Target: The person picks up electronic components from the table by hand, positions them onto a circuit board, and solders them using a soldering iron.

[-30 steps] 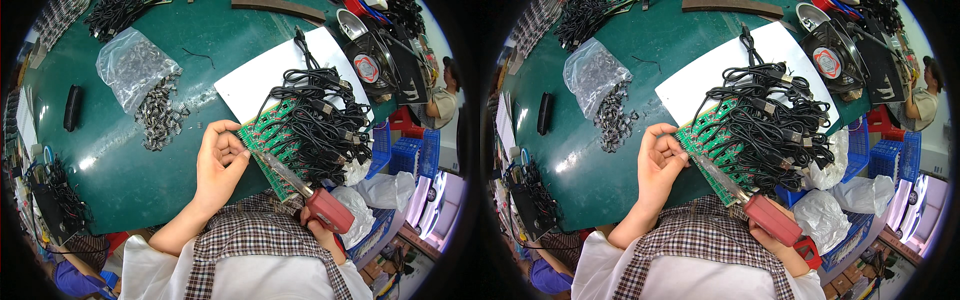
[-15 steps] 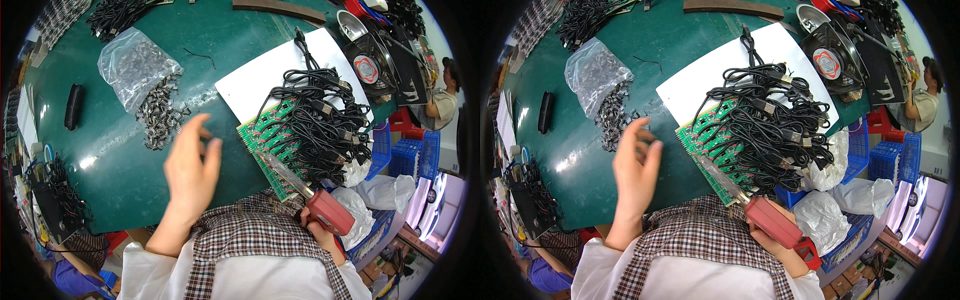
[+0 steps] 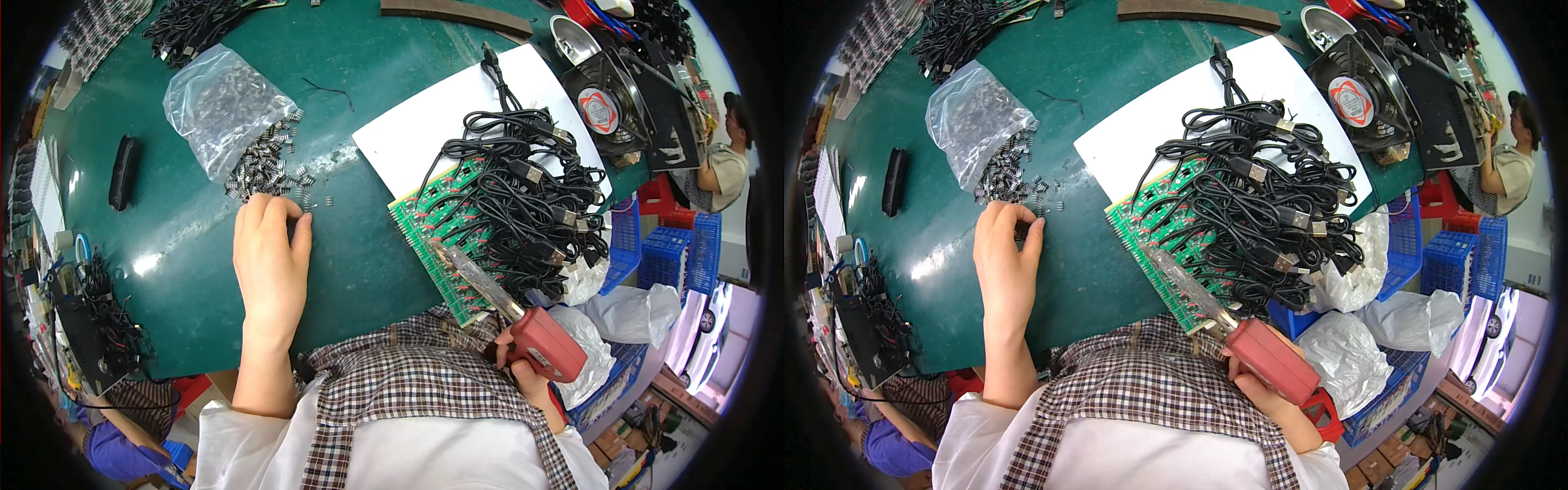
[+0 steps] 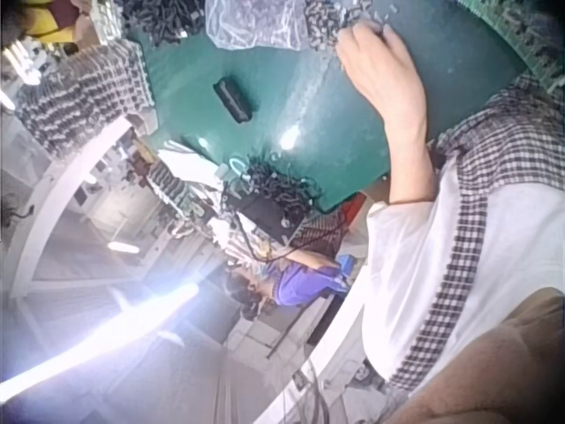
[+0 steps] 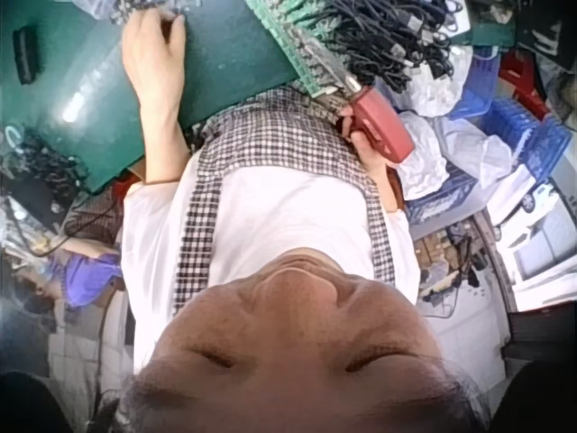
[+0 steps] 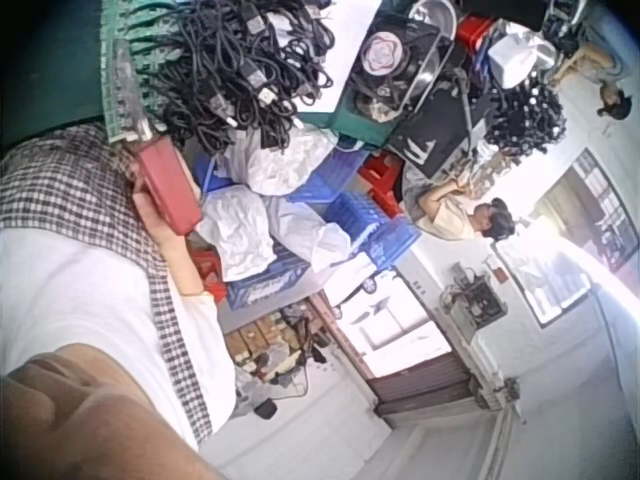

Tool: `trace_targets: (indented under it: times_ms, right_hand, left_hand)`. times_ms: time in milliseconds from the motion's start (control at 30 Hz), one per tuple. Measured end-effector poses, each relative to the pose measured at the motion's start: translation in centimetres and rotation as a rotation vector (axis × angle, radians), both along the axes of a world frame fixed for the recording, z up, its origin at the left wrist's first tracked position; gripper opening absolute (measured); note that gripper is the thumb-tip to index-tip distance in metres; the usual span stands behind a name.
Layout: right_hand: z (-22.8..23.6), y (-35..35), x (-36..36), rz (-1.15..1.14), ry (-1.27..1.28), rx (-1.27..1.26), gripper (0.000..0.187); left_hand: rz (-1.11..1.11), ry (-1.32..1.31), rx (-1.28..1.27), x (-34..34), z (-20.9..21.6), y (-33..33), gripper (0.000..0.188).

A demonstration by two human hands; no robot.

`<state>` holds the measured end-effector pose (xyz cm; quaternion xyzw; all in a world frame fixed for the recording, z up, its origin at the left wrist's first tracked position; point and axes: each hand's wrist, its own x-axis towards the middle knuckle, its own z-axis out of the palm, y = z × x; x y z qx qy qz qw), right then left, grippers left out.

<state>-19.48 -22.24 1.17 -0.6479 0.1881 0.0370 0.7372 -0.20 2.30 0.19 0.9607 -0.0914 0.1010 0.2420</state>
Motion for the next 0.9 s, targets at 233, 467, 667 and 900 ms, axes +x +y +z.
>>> trace_targets:
  times_ms: [233, 467, 667, 900]
  right_hand:
    - [-0.7, -0.6, -0.4, 0.016, -0.099, 0.084, 0.06]
    - [-0.4, -0.2, -0.7, -0.028, -0.113, 0.085, 0.061]
    - [-0.3, -0.3, -0.8, -0.023, -0.101, 0.062, 0.065]
    - [-0.3, -0.1, -0.6, -0.067, -0.091, 0.139, 0.062]
  left_hand:
    - [0.015, 0.442, -0.847, -1.3, 0.5, -1.2, 0.008]
    - [-0.017, 0.898, -1.261, -2.8, 0.7, -2.9, 0.012]
    - [-0.129, 0.844, -1.2, -3.3, 0.4, -4.9, 0.022]
    - [-0.082, 0.804, -1.245, -3.4, -0.1, -5.4, 0.023]
